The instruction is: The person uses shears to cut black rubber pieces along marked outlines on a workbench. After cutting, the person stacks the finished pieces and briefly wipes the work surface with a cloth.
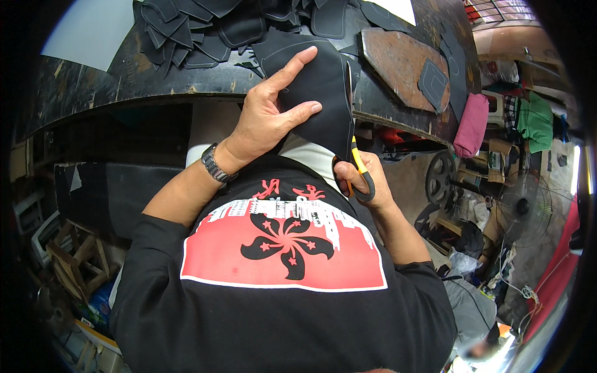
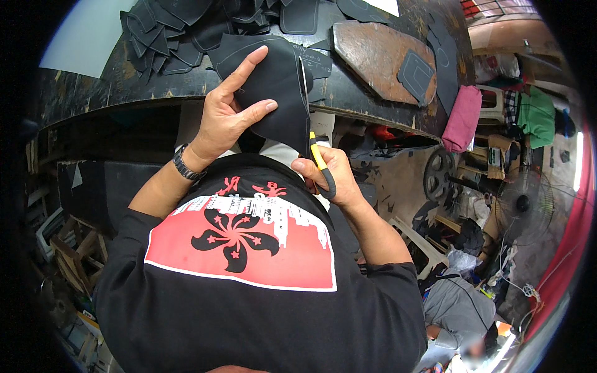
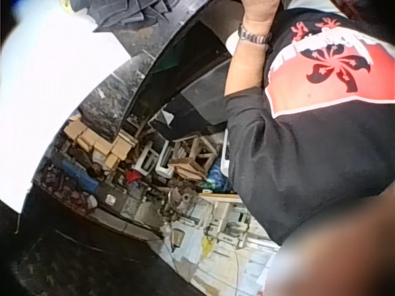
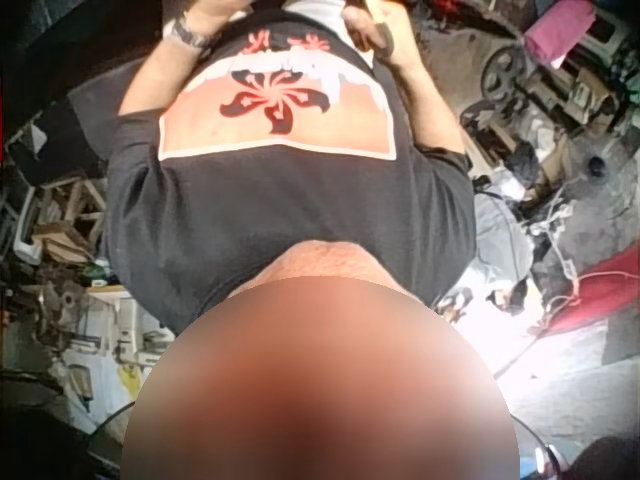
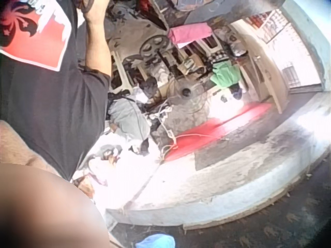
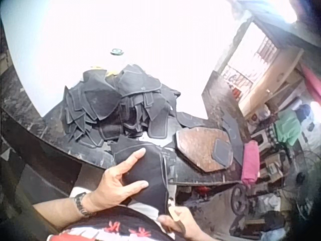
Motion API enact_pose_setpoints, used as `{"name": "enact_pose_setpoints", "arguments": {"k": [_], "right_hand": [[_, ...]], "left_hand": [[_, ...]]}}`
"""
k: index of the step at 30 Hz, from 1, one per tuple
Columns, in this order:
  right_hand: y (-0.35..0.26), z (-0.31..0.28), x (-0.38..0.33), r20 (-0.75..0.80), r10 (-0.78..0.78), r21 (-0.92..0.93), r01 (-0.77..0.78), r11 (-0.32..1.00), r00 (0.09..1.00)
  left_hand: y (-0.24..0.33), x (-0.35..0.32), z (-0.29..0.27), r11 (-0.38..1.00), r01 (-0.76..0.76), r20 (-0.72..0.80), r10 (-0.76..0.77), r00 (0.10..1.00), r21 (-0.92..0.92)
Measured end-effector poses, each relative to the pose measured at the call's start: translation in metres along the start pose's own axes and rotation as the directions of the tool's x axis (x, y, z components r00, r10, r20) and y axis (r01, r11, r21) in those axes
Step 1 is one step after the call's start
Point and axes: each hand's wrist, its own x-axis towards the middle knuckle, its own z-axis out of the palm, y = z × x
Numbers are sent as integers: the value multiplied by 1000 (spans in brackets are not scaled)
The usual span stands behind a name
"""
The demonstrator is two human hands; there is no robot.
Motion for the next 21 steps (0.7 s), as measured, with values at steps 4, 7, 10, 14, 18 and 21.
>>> {"name": "enact_pose_setpoints", "arguments": {"k": [4, 7, 10, 14, 18, 21], "right_hand": [[-4, -1, -3, -10, 33, -39, -33, 999, 999], [-5, 0, -3, 6, 55, -35, -55, 998, 998], [-7, -1, 1, 38, 67, -8, -66, 998, 997], [-11, -4, 6, 60, 38, 115, -44, 992, 998], [-12, -4, 11, 87, 29, 106, -38, 994, 996], [-9, -3, 9, 37, 44, 79, -47, 996, 998]], "left_hand": [[1, 0, 1, 999, 23, 8, -23, 1000, -36], [2, -1, -2, 998, 62, 43, -60, 997, -33], [3, -2, -2, 995, 84, 50, -81, 995, -48], [5, -7, 5, 998, 62, 46, -62, 997, -18], [6, -9, 5, 998, 59, 44, -59, 997, 8], [6, -10, 5, 998, 46, 42, -47, 998, 33]]}}
